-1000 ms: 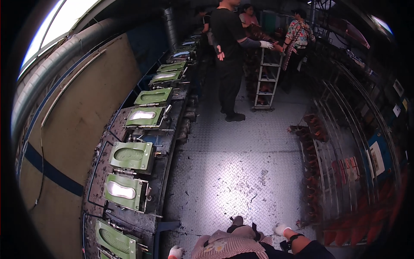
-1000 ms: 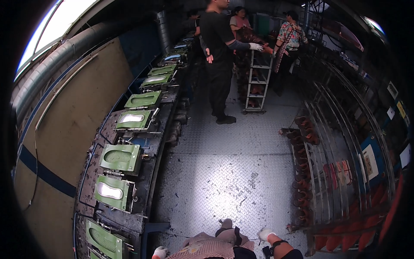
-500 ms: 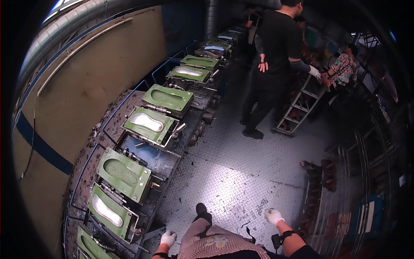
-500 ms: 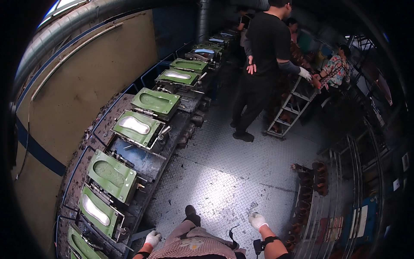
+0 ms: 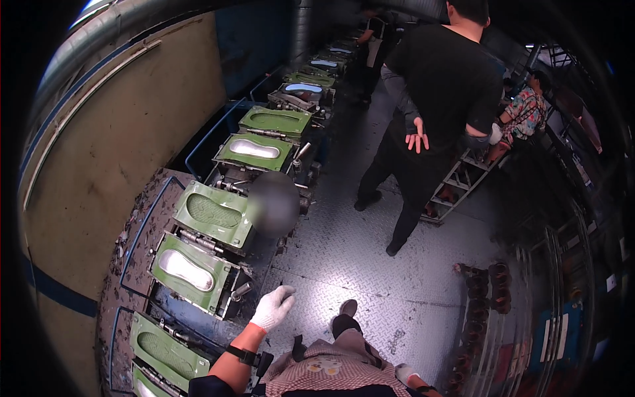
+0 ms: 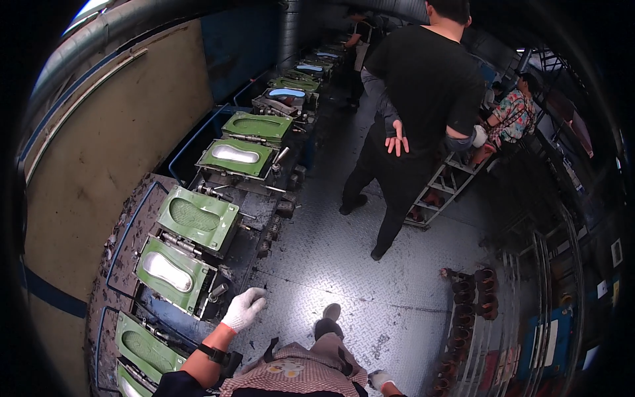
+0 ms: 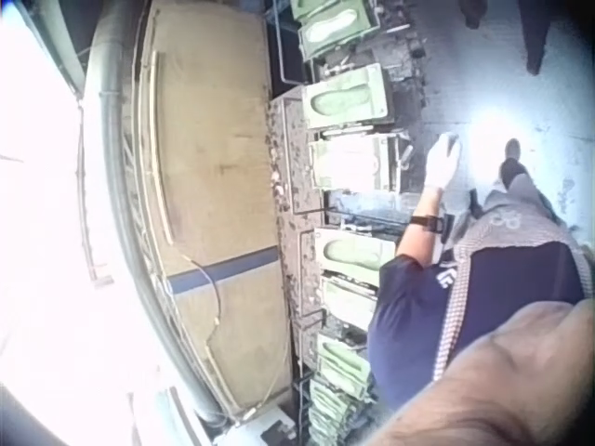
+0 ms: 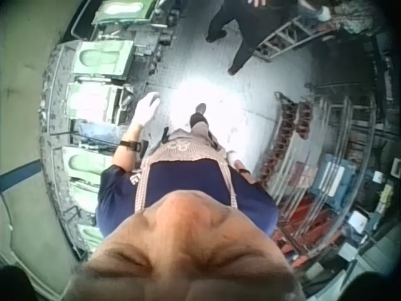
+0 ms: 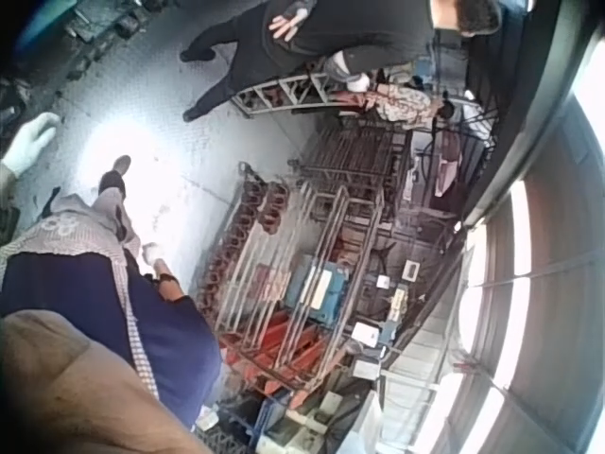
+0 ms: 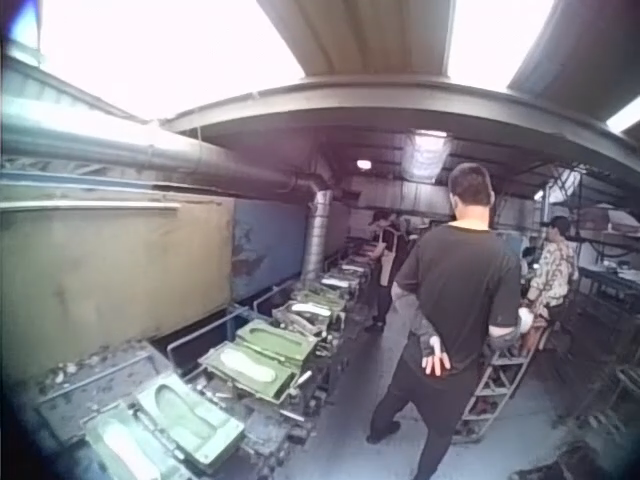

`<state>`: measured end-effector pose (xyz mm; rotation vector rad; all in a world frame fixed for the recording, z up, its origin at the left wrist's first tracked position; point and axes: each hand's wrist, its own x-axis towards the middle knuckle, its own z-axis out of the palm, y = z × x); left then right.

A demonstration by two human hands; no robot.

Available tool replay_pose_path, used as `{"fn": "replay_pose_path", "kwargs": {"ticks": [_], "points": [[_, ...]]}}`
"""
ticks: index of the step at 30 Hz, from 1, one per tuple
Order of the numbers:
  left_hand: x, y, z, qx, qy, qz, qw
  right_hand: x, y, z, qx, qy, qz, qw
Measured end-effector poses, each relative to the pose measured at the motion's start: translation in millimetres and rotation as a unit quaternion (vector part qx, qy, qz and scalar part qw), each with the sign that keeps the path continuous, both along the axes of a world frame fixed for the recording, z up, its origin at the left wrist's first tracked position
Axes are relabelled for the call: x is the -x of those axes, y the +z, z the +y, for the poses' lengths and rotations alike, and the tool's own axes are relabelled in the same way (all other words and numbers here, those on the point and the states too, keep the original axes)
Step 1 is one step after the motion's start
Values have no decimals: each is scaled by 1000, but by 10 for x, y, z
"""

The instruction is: The recorder places blue shoe components into a series of molds on a circular assembly line machine and manually secures them.

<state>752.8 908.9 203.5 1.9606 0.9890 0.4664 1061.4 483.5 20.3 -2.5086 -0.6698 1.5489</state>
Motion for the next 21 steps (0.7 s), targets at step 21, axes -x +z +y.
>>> {"fn": "replay_pose_path", "kwargs": {"ticks": [21], "points": [[-2293,97,2283,73,196,-18,978,-3808,-46,6261,-265,120,-71,954]]}}
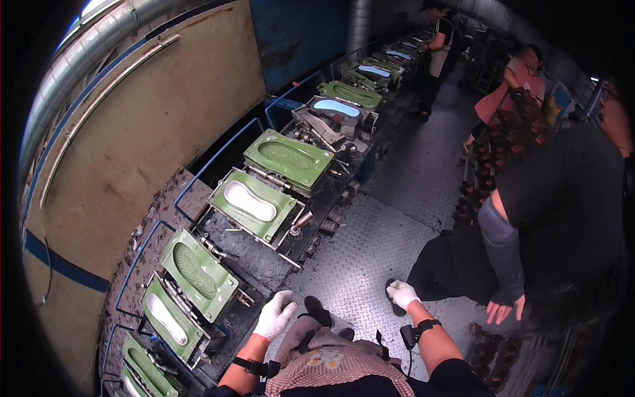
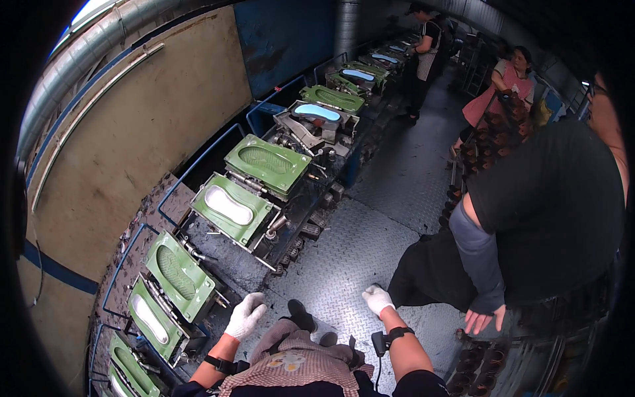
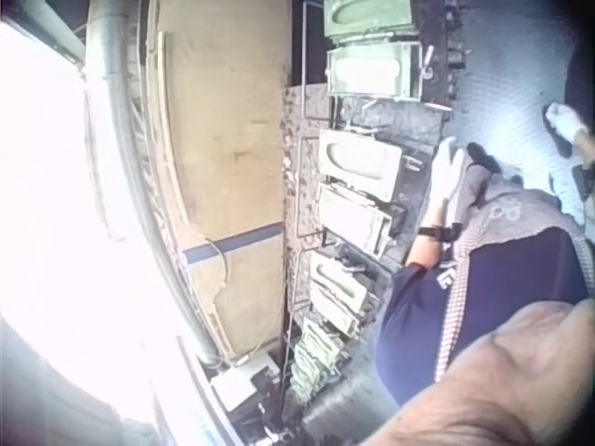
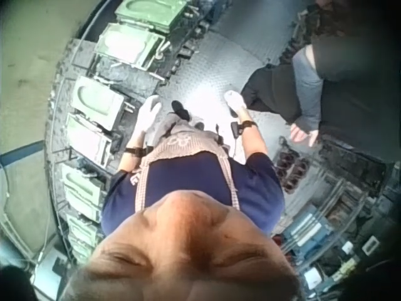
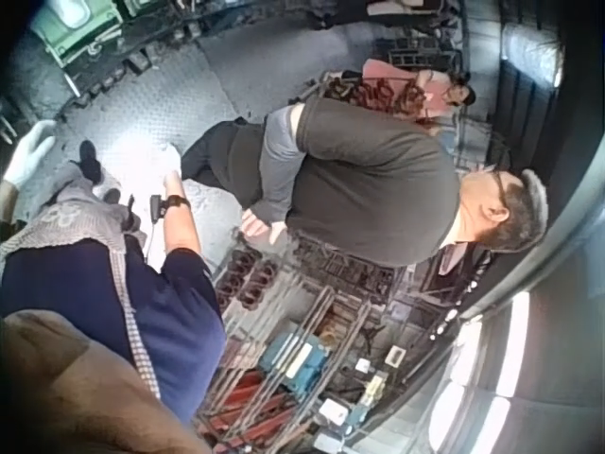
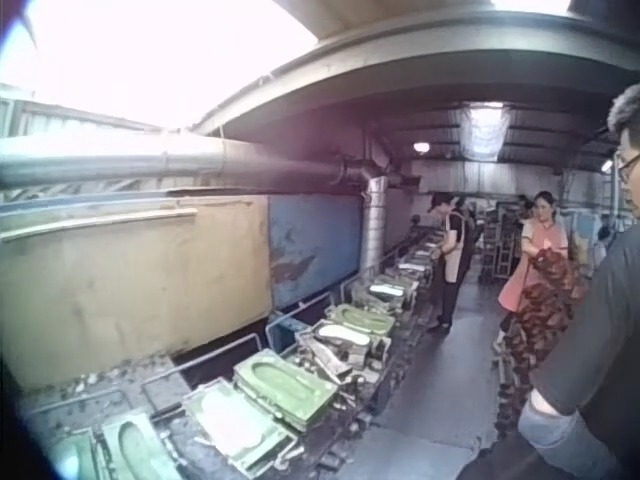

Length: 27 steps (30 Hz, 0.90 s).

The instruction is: The recorder places blue shoe components into a series of molds on a circular assembly line machine and manually secures them.

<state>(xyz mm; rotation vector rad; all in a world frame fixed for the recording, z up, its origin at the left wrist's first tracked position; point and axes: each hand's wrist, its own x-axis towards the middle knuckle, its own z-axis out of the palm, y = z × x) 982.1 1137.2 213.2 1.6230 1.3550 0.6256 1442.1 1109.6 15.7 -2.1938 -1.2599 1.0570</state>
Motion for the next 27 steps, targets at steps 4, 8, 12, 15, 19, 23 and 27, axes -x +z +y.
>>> {"fn": "replay_pose_path", "kwargs": {"ticks": [4,8,12,15,19,23,27], "points": [[-216,-22,595,-17,35,-30,999,418,606,1307,-37,91,-60,993],[-655,172,1371,-35,44,-91,994,420,930,2418,-41,63,-44,996],[-1032,237,2135,-89,-13,-101,991,348,1254,3462,-113,23,-63,991],[-1222,410,2592,-136,-48,-61,988,252,1554,4187,-145,40,-93,984],[-1411,456,3015,-102,-12,-87,991,102,1912,5294,-160,131,-170,964],[-1674,504,3335,-100,44,-56,992,43,2102,6479,-207,266,-290,896],[-2080,402,3689,-120,104,-23,987,347,2193,7484,-268,371,-368,809]]}}
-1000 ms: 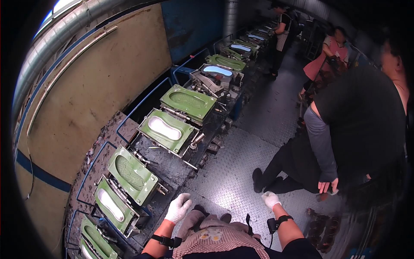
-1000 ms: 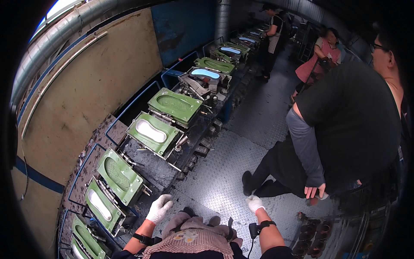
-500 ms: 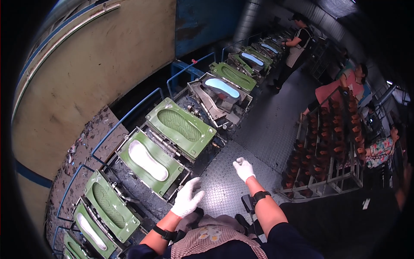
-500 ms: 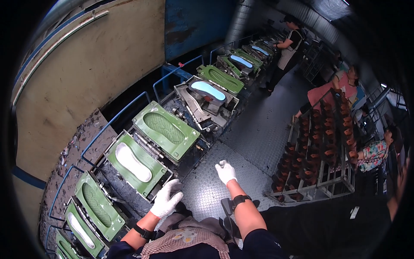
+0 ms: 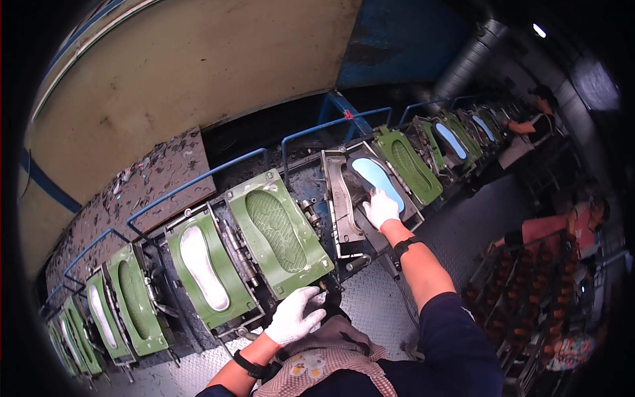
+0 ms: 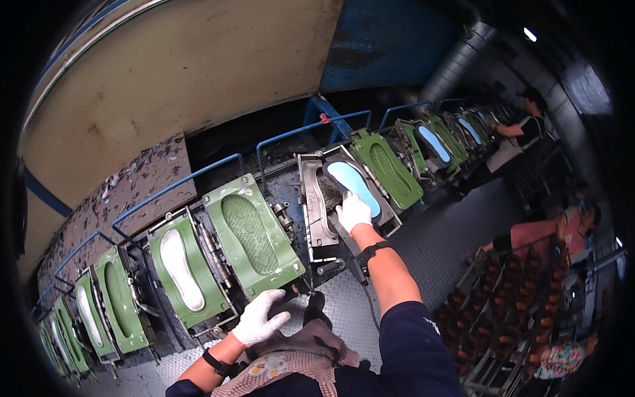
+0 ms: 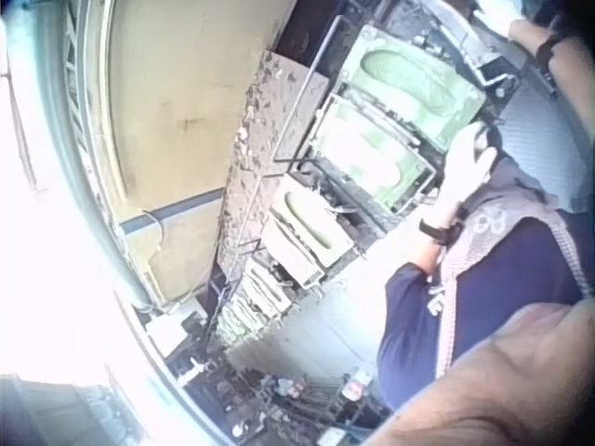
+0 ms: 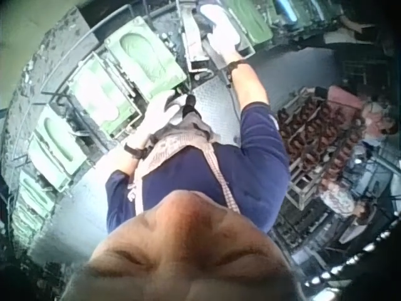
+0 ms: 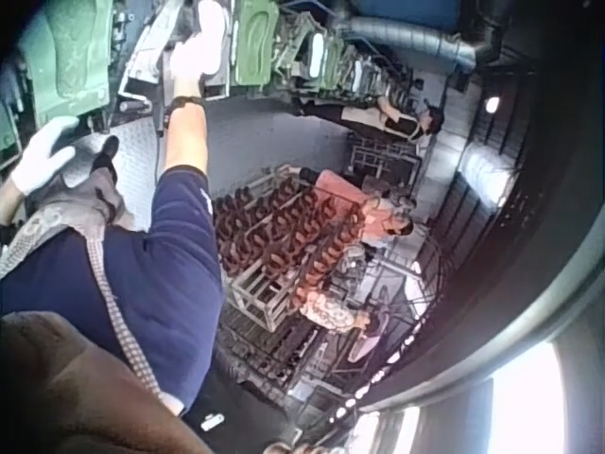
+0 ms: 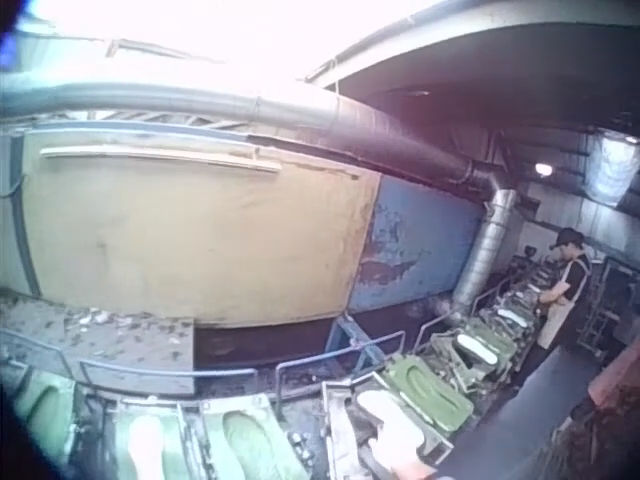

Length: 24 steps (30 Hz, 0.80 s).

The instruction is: The recorder places blue shoe components into a series of molds on a circular assembly line machine and manually secures them.

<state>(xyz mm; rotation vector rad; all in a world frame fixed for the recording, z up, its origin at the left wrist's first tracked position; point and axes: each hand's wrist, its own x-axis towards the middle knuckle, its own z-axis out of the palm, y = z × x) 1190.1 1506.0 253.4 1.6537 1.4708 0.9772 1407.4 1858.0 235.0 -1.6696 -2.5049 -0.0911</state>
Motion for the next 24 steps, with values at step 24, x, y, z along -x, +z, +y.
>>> {"fn": "replay_pose_path", "kwargs": {"ticks": [24], "points": [[-1566,-1004,2059,166,456,-102,868,144,-193,1653,141,273,20,951]]}}
